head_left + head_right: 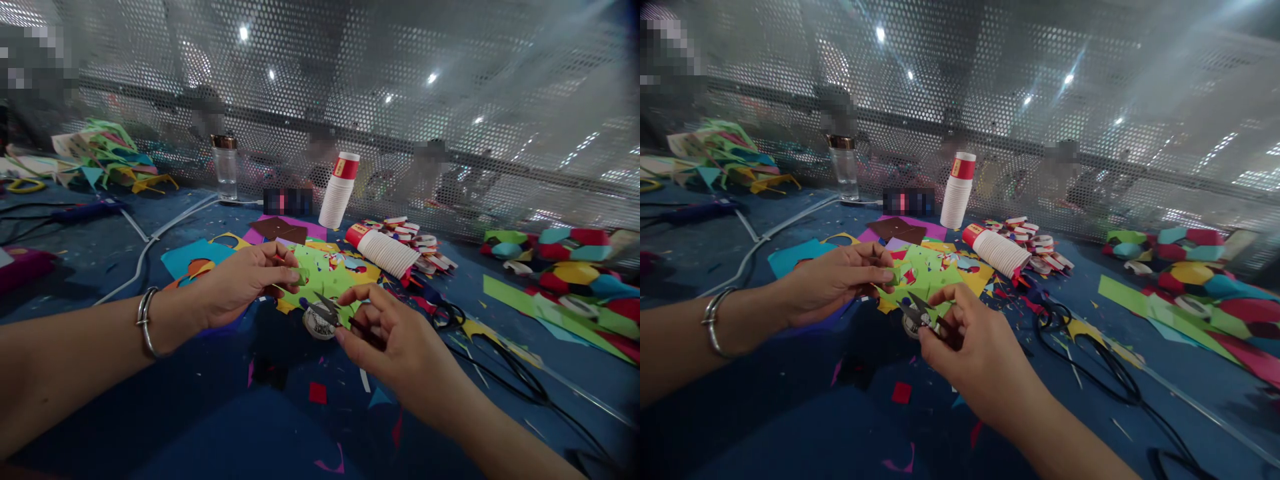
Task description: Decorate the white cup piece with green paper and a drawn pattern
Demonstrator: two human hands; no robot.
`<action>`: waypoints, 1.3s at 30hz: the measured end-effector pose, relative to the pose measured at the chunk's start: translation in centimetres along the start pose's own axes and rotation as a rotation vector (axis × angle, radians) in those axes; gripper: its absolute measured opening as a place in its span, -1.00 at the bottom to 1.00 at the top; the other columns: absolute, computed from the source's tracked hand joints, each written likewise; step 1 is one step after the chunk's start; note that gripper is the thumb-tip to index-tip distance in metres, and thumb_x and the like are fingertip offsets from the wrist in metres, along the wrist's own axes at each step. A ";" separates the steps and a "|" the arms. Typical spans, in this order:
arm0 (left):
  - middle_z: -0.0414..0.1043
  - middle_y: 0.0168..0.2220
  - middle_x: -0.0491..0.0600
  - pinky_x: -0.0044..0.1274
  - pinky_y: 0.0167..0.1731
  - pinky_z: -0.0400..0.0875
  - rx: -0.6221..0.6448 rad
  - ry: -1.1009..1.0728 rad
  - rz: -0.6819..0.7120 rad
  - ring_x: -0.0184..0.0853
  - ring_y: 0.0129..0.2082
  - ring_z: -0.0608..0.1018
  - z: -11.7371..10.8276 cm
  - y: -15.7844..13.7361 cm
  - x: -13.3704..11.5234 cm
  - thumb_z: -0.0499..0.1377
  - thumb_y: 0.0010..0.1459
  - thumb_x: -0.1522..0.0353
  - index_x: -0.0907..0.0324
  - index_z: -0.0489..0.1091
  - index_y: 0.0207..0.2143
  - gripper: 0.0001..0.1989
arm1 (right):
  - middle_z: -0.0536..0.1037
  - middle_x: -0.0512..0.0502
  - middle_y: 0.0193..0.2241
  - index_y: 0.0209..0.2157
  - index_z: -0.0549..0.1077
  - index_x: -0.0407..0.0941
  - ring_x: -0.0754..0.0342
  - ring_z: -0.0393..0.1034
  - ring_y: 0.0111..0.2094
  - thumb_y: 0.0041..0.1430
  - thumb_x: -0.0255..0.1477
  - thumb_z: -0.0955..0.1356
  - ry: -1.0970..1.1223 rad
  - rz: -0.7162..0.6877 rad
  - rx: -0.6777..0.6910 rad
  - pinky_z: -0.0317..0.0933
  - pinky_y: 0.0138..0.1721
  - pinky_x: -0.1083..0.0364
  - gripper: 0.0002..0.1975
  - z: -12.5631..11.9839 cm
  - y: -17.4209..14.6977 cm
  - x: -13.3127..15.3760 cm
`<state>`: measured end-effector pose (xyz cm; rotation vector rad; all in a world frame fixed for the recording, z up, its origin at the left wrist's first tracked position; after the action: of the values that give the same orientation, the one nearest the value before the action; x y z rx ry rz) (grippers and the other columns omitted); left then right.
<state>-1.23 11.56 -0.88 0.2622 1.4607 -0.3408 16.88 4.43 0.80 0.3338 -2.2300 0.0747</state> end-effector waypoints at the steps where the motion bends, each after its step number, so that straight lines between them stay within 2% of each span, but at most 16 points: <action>1: 0.47 -0.39 -0.14 -0.54 -0.33 0.29 -0.005 0.004 -0.001 -0.42 -0.35 0.52 0.0 0.0 0.0 0.35 0.06 0.39 0.16 0.38 -0.30 -0.80 | 0.35 0.12 -0.55 -0.10 0.36 -0.07 0.15 0.25 -0.53 0.23 -0.33 0.37 -0.039 0.002 0.003 0.14 -0.52 0.15 -0.77 0.2 0.0 0.0; 4: 0.44 -0.41 -0.14 -0.51 -0.31 0.29 -0.016 -0.008 -0.016 -0.41 -0.35 0.50 0.0 0.0 0.2 0.36 0.03 0.39 0.17 0.38 -0.32 -0.80 | 0.48 0.04 -0.50 -0.04 0.42 -0.07 0.11 0.33 -0.53 0.26 -0.25 0.35 -0.145 -0.036 -0.027 0.17 -0.53 0.13 -0.70 0.1 -0.3 0.4; 8: 0.42 -0.42 -0.13 -0.51 -0.30 0.27 -0.014 -0.034 -0.040 -0.41 -0.37 0.46 0.1 0.0 0.4 0.35 0.03 0.41 0.18 0.39 -0.35 -0.82 | 0.60 -0.01 -0.40 -0.02 0.46 -0.05 0.07 0.44 -0.45 0.29 -0.24 0.34 -0.215 -0.130 -0.071 0.27 -0.46 0.10 -0.71 -0.4 -0.8 0.9; 12: 0.40 -0.40 -0.14 -0.52 -0.28 0.27 0.019 -0.059 -0.057 -0.44 -0.36 0.43 0.5 -0.1 0.2 0.33 0.04 0.41 0.19 0.39 -0.36 -0.84 | 0.60 0.04 -0.43 -0.03 0.48 -0.05 0.11 0.42 -0.50 0.33 -0.29 0.32 -0.260 -0.196 -0.034 0.25 -0.47 0.11 -0.75 -0.2 -0.9 1.4; 18: 0.38 -0.40 -0.15 -0.54 -0.31 0.25 0.047 -0.025 -0.044 -0.44 -0.37 0.39 0.8 -0.4 -0.1 0.33 0.02 0.42 0.19 0.39 -0.38 -0.86 | 0.62 0.05 -0.41 -0.01 0.50 -0.06 0.12 0.44 -0.50 0.33 -0.32 0.33 -0.313 -0.266 -0.059 0.27 -0.44 0.12 -0.75 0.0 -0.7 2.0; 24: 0.38 -0.41 -0.14 -0.54 -0.34 0.22 0.065 -0.003 0.004 -0.43 -0.38 0.38 0.7 -0.3 -0.2 0.32 0.02 0.41 0.18 0.40 -0.38 -0.86 | 0.67 -0.01 -0.26 0.00 0.51 -0.07 0.06 0.55 -0.35 0.32 -0.33 0.33 -0.363 -0.282 -0.055 0.37 -0.33 0.10 -0.73 0.1 -0.9 2.2; 29: 0.40 -0.37 -0.12 -0.53 -0.34 0.23 0.030 0.017 0.015 -0.42 -0.37 0.39 0.4 -0.2 -0.2 0.32 0.01 0.42 0.18 0.43 -0.37 -0.88 | 0.68 -0.08 -0.16 0.03 0.50 -0.08 -0.02 0.59 -0.21 0.34 -0.32 0.31 -0.414 -0.295 -0.072 0.42 -0.22 0.05 -0.70 0.0 -1.1 2.1; 39: 0.39 -0.40 -0.13 -0.55 -0.38 0.21 0.064 0.045 0.039 -0.44 -0.41 0.37 0.6 -0.3 -0.3 0.32 0.01 0.44 0.17 0.44 -0.38 -0.89 | 0.67 -0.09 -0.11 0.03 0.49 -0.10 -0.03 0.60 -0.17 0.35 -0.33 0.29 -0.425 -0.319 -0.070 0.44 -0.18 0.01 -0.70 0.2 -0.9 2.1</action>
<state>-0.86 11.08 -0.54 0.3519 1.4886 -0.3523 15.70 3.08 2.29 0.7167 -2.5551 -0.2674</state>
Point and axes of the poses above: each hand's wrist, its own y-axis towards the middle knuckle, its own z-axis out of the palm, x = y × z, the point moved 7 cm from there along y, towards the middle knuckle
